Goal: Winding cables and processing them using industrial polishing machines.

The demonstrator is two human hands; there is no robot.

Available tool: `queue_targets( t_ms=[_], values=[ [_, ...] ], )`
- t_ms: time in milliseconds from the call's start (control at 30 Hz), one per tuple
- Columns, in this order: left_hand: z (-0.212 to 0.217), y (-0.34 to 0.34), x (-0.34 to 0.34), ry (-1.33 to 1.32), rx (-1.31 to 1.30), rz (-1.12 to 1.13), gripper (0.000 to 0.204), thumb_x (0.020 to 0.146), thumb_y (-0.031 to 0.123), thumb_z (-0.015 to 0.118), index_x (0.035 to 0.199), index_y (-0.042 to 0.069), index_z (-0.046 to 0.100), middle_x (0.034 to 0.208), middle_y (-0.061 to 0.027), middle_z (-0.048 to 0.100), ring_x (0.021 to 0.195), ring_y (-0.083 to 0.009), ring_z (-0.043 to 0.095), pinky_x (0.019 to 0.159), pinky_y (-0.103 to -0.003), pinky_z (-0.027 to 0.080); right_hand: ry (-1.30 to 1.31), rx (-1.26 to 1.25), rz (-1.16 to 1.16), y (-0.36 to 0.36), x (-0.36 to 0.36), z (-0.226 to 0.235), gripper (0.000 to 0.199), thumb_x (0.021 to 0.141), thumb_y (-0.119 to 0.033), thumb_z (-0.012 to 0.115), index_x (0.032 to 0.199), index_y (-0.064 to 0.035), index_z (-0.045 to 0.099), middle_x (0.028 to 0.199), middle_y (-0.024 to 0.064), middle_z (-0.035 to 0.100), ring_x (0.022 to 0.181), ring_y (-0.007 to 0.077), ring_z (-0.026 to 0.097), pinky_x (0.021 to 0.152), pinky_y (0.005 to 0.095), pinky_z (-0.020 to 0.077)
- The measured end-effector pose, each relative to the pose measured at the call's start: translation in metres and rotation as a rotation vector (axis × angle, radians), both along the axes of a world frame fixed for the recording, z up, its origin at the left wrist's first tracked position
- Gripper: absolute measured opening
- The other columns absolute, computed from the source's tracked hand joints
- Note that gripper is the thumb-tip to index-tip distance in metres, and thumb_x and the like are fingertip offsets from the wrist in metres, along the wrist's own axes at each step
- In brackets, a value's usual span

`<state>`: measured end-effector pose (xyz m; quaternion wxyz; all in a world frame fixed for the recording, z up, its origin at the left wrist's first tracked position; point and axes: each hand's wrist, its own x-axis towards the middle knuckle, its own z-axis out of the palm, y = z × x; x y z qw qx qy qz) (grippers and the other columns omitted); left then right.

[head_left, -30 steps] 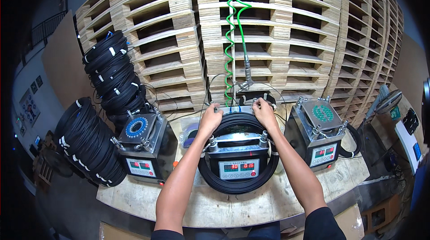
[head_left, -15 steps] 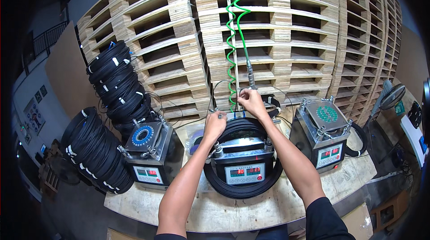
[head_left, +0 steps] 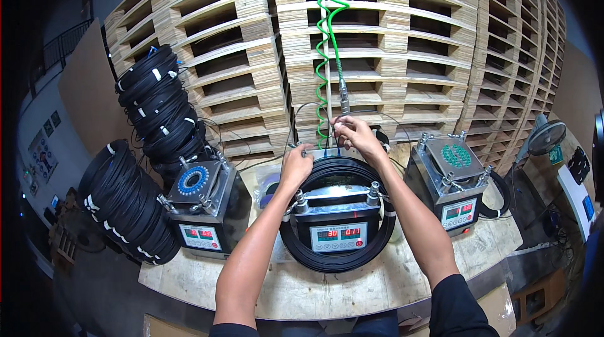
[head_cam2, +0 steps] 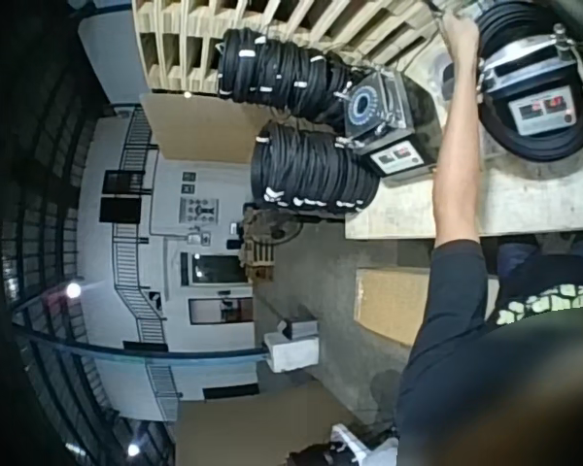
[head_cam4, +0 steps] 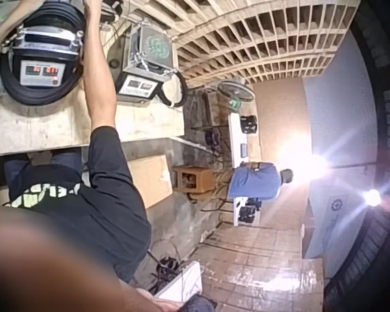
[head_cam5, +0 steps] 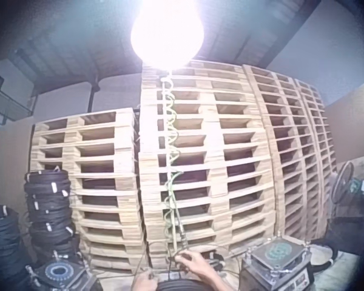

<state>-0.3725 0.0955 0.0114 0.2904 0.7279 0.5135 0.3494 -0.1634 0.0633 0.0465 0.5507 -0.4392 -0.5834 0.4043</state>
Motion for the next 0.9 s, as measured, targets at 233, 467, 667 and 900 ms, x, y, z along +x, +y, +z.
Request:
queue_targets(
  t_ms=[233,467,667,900],
  values=[
    [-0.023,0.017,-0.005,0.071,0.292,0.027,0.031,0.085,0.015,0.061,0.113,0.009,0.072,0.085,-0.0194,0.069,0.076,-0.0294,0.065,0.080,-0.039,0.052,-0.167,0.042,0.029,-0.001,-0.005,-0.006,0.028,0.095,-0.012,0.063,0.121,-0.0036,0.063,0.088,0.0024,0.066,0.071,0.0070,0.058,0.057,0.0222,0.0457],
    [-0.010,0.004,0.000,-0.049,0.122,0.023,0.037,0.087,0.020,0.061,0.121,0.005,0.064,0.101,-0.0252,0.064,0.102,-0.0399,0.063,0.097,-0.044,0.047,-0.509,0.169,-0.206,-0.002,0.011,-0.036,0.028,0.089,-0.006,0.060,0.116,-0.0020,0.067,0.094,0.0143,0.070,0.082,0.0206,0.065,0.075,0.0337,0.0520],
    [-0.001,-0.006,-0.001,0.044,-0.001,0.098,0.051,0.087,0.027,0.056,0.133,0.006,0.056,0.117,-0.0285,0.065,0.115,-0.0424,0.060,0.102,-0.044,0.045,-0.636,-0.050,-0.470,-0.026,0.025,-0.051,0.032,0.087,-0.019,0.058,0.114,-0.0025,0.064,0.110,0.0261,0.068,0.109,0.0416,0.063,0.098,0.0444,0.0473],
    [-0.003,0.004,-0.002,0.057,-0.010,0.033,0.048,0.088,0.030,0.056,0.129,0.005,0.060,0.122,-0.0282,0.064,0.119,-0.0418,0.059,0.103,-0.044,0.044,-0.500,0.015,-0.453,-0.015,0.030,-0.074,0.034,0.094,-0.022,0.050,0.121,-0.0033,0.062,0.103,0.0195,0.068,0.095,0.0291,0.065,0.089,0.0374,0.0489]
  ],
)
